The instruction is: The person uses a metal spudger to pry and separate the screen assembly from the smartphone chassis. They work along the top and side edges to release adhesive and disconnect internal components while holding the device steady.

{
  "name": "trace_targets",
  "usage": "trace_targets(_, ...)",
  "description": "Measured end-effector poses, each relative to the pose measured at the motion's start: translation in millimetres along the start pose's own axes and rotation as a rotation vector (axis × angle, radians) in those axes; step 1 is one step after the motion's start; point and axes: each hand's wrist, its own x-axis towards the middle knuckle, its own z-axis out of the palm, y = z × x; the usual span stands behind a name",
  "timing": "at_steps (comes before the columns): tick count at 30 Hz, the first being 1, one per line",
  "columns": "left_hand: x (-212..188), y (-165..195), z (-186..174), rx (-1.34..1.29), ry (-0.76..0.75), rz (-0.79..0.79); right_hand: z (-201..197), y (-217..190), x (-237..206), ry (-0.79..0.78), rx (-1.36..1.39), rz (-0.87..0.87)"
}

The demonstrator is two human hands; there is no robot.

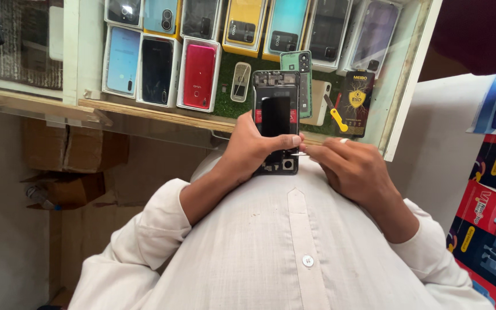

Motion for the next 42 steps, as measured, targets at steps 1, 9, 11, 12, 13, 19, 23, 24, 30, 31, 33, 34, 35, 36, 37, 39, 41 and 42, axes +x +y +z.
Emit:
trace_targets(1, -1, 0, 1, -0.027, 0.009, -0.002, 0, -1, -1, 0.043, 0.017, 0.036)
trace_targets(9, 1, -2, 0, -0.196, 0.067, -0.102, 5, -12, -2, 0.204, 0.083, 0.185)
trace_targets(11, 1, -2, -1, -0.177, 0.052, -0.103, 4, -12, -2, 0.182, 0.054, 0.181)
trace_targets(12, 2, -2, -1, -0.171, 0.047, -0.103, 3, -12, -2, 0.171, 0.039, 0.178)
trace_targets(13, 2, -2, -2, -0.166, 0.043, -0.103, 3, -13, -2, 0.170, 0.032, 0.177)
trace_targets(19, 2, -3, -3, -0.153, 0.045, -0.101, 4, -12, -2, 0.168, -0.017, 0.154)
trace_targets(23, 3, -4, -3, -0.157, 0.055, -0.101, 5, -10, -3, 0.179, -0.024, 0.140)
trace_targets(24, 3, -5, -2, -0.160, 0.056, -0.101, 6, -9, -4, 0.183, -0.022, 0.137)
trace_targets(30, 3, -6, -3, -0.163, 0.067, -0.106, 5, -10, -3, 0.181, -0.037, 0.121)
trace_targets(31, 3, -6, -3, -0.159, 0.075, -0.110, 4, -10, -3, 0.183, -0.043, 0.122)
trace_targets(33, 3, -7, -3, -0.162, 0.078, -0.112, 4, -10, -2, 0.187, -0.055, 0.121)
trace_targets(34, 3, -8, -3, -0.168, 0.072, -0.107, 4, -10, -2, 0.183, -0.054, 0.118)
trace_targets(35, 3, -8, -3, -0.175, 0.067, -0.103, 3, -10, -1, 0.179, -0.054, 0.116)
trace_targets(36, 3, -8, -3, -0.182, 0.074, -0.108, 3, -10, -2, 0.174, -0.054, 0.115)
trace_targets(37, 3, -9, -2, -0.190, 0.080, -0.115, 2, -11, -2, 0.163, -0.067, 0.110)
trace_targets(39, 3, -9, -2, -0.197, 0.090, -0.120, 1, -10, -3, 0.146, -0.093, 0.097)
trace_targets(41, 3, -9, -1, -0.198, 0.096, -0.119, 1, -10, -3, 0.132, -0.112, 0.087)
trace_targets(42, 3, -9, -1, -0.200, 0.098, -0.126, 1, -9, -3, 0.126, -0.122, 0.082)
